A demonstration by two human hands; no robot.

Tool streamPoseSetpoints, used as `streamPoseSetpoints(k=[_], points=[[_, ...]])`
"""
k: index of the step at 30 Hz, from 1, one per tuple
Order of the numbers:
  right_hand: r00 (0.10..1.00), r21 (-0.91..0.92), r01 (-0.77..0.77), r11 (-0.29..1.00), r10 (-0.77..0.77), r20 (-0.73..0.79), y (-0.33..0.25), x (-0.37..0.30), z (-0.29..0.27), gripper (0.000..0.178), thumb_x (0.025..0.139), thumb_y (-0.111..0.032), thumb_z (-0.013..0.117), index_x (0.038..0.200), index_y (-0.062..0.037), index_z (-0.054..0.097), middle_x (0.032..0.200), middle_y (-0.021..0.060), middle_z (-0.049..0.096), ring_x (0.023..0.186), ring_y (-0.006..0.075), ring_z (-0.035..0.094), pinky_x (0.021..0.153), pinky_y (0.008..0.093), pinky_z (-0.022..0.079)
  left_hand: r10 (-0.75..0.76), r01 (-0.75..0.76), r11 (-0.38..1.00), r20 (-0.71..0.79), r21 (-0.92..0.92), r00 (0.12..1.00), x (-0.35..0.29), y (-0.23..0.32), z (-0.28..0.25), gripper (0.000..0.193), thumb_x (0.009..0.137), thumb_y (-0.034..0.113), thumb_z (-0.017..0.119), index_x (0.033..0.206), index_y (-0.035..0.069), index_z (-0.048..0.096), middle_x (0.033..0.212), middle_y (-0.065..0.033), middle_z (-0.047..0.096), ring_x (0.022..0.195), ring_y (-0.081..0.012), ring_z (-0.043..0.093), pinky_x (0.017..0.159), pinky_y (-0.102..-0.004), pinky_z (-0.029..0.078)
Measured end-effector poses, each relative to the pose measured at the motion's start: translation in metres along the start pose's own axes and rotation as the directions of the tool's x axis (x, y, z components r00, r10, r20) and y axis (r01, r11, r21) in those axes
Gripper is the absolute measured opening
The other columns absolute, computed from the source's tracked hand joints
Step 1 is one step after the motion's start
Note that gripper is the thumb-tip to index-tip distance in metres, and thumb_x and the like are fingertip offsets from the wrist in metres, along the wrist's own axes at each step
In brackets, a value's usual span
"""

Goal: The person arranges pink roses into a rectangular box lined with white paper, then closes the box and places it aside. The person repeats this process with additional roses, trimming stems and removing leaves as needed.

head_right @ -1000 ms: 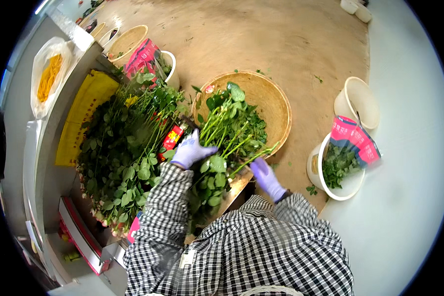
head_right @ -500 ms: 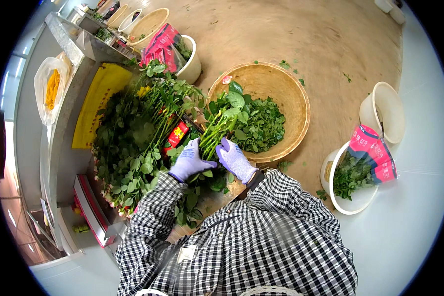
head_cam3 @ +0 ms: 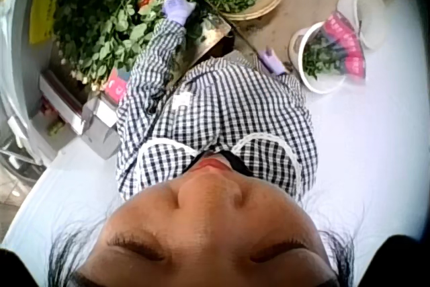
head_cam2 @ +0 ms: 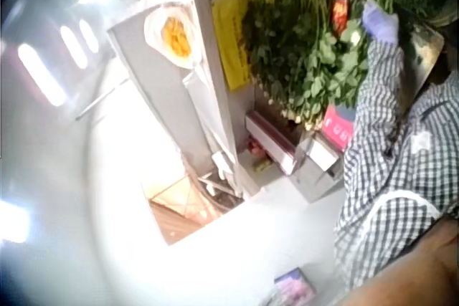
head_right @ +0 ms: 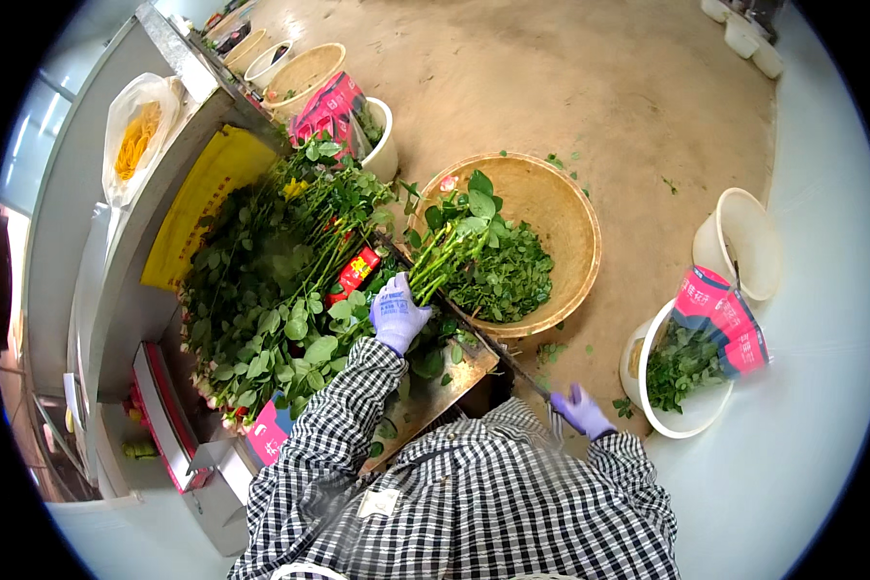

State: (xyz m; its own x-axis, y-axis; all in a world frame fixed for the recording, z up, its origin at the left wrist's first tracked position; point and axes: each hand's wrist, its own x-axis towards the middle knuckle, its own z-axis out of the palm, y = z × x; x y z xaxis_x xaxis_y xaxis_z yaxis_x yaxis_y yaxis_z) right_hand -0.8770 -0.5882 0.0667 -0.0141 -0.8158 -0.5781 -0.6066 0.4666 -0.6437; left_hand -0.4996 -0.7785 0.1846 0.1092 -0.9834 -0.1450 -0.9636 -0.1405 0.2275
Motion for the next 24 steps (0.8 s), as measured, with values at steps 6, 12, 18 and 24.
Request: streamPoseSetpoints(k=[6, 12, 18, 24], points=[[0.986, -0.257, 0.167, 0.952, -0.159, 0.052, -0.015, -0.092, -0.053, 0.045, 0.078, -0.034, 0.072, 0.109, -0.0024, 0.060, 0.093, 0.0157, 0.065, 0.084, 0.0267, 0.063, 0.076, 0.0357, 0.050, -0.076, 0.066, 0.988, -0.072, -0.139, 0.994, 0.014, -0.044, -0.045, 0.060, 0.070, 0.029, 0.075, 0.116, 0.002, 0.049, 0.108, -0.0184, 0.062, 0.100, -0.0315, 0.064, 0.086, -0.0398, 0.052], [0.819, 0.022, 0.426, 0.904, -0.375, -0.433, -0.284, -0.282, -0.191, 0.044, 0.081, -0.008, 0.066, 0.123, -0.0005, 0.060, 0.100, 0.0055, 0.068, 0.056, 0.0054, 0.052, 0.051, 0.0196, 0.043, 0.023, -0.206, 0.941, -0.557, -0.269, 0.830, -0.071, -0.100, -0.194, 0.060, 0.068, 0.020, 0.077, 0.120, 0.002, 0.052, 0.107, -0.0177, 0.064, 0.097, -0.0335, 0.064, 0.083, -0.0406, 0.052], [0.118, -0.436, 0.852, 0.290, -0.918, -0.380, -0.532, -0.155, -0.191, 0.032, 0.099, -0.029, 0.052, 0.109, -0.0013, 0.065, 0.090, 0.0003, 0.064, 0.054, 0.0006, 0.044, 0.046, 0.0177, 0.031, 0.197, -0.313, 0.894, -0.347, -0.321, 0.917, -0.206, -0.090, -0.199, 0.058, 0.065, 0.017, 0.075, 0.117, 0.003, 0.054, 0.104, -0.0170, 0.063, 0.097, -0.0306, 0.064, 0.086, -0.0390, 0.051], [0.124, -0.404, 0.902, 0.150, -0.988, -0.089, -0.682, -0.164, -0.141, 0.025, 0.093, -0.025, 0.058, 0.093, -0.0009, 0.064, 0.068, 0.0014, 0.061, 0.050, 0.0097, 0.053, 0.045, 0.0210, 0.043, 0.060, -0.072, 0.993, -0.128, -0.090, 0.990, -0.099, -0.084, -0.008, 0.047, 0.070, 0.025, 0.071, 0.110, 0.006, 0.054, 0.105, -0.0127, 0.063, 0.101, -0.0286, 0.062, 0.086, -0.0379, 0.050]])
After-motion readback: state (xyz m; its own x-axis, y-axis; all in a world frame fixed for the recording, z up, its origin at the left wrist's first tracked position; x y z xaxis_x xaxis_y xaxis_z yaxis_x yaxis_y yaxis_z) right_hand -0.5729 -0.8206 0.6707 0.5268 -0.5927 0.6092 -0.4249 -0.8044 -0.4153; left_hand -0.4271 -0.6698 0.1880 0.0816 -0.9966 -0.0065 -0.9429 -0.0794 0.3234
